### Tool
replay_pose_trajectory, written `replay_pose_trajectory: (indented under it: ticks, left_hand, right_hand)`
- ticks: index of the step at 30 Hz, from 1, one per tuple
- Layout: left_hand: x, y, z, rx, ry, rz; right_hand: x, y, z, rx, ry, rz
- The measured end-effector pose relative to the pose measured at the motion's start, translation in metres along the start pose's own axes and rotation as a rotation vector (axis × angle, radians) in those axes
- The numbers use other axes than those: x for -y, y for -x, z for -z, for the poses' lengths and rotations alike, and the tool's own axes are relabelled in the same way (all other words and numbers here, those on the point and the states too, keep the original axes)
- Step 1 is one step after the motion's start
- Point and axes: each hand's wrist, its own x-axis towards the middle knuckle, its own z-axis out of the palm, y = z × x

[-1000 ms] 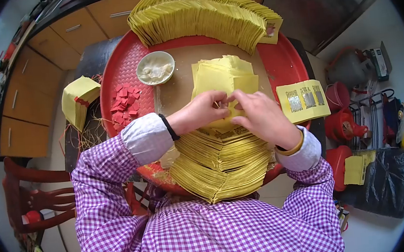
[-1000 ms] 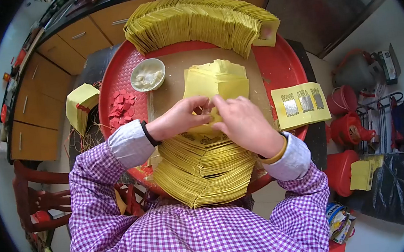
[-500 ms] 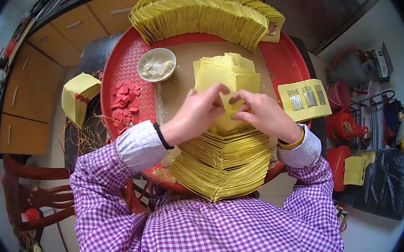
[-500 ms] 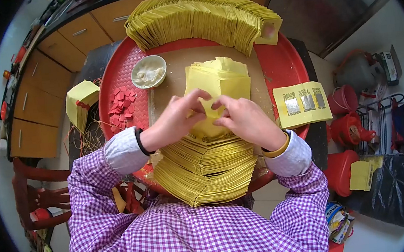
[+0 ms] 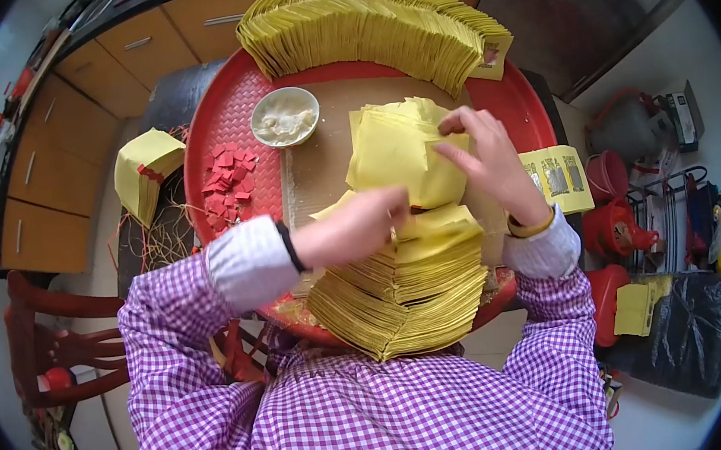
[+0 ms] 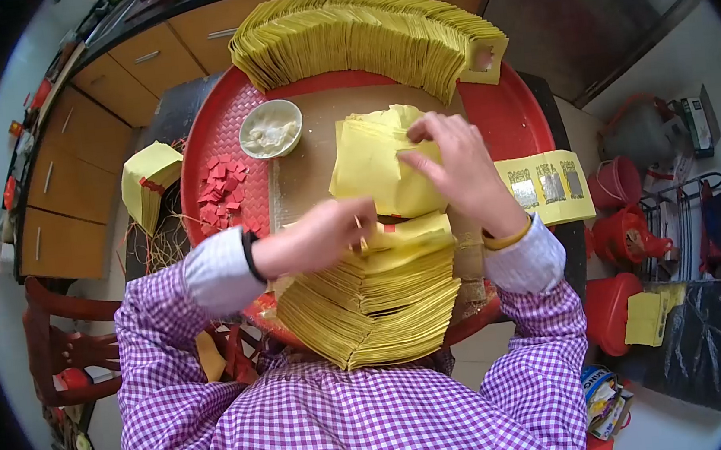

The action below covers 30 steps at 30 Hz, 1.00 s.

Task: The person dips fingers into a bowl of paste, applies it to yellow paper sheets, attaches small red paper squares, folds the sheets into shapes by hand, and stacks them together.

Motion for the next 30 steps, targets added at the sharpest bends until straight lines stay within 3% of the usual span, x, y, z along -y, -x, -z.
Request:
replay_pose_trajectory:
  ticks: [1,3,9,13,19,23,24,28,29,30]
  left_hand:
    - [0.004,-0.009,0.008,0.002,0.000,-0.002]
    - [0.014,-0.022,0.015,-0.031,0.018,-0.082]
    - [0.008,-0.026,0.007,-0.062,-0.010,-0.077]
    - [0.013,-0.014,0.017,-0.320,-0.058,-0.216]
    - [0.001,-0.007,0.014,-0.222,0.013,0.100]
    - [0.000,-0.013,-0.001,-0.316,-0.263,-0.332]
    - [0.000,-0.011,-0.001,-0.316,-0.265,-0.334]
    - [0.000,-0.001,0.001,-0.674,-0.761,-0.600]
    - [0.000,0.003,-0.002,-0.673,-0.761,-0.598]
    - [0.001,0.010,-0.009,-0.491,-0.711,-0.573]
  right_hand:
    - [0.011,0.005,0.005,-0.001,0.002,-0.002]
    - [0.028,0.016,0.008,0.284,-0.118,0.055]
    - [0.031,0.030,-0.021,0.326,-0.094,-0.141]
    - [0.015,0.020,-0.017,0.230,-0.158,-0.142]
    - [0.031,0.029,-0.004,0.315,-0.264,-0.209]
    - [0.035,0.024,-0.006,0.477,-0.212,-0.235]
    - [0.033,0.022,-0.007,0.475,-0.212,-0.234]
    - [0.015,0.012,-0.010,0.290,-0.047,-0.098]
    - [0.011,0.007,-0.009,0.286,-0.069,-0.154]
    - [0.006,0.002,-0.007,0.285,-0.090,-0.207]
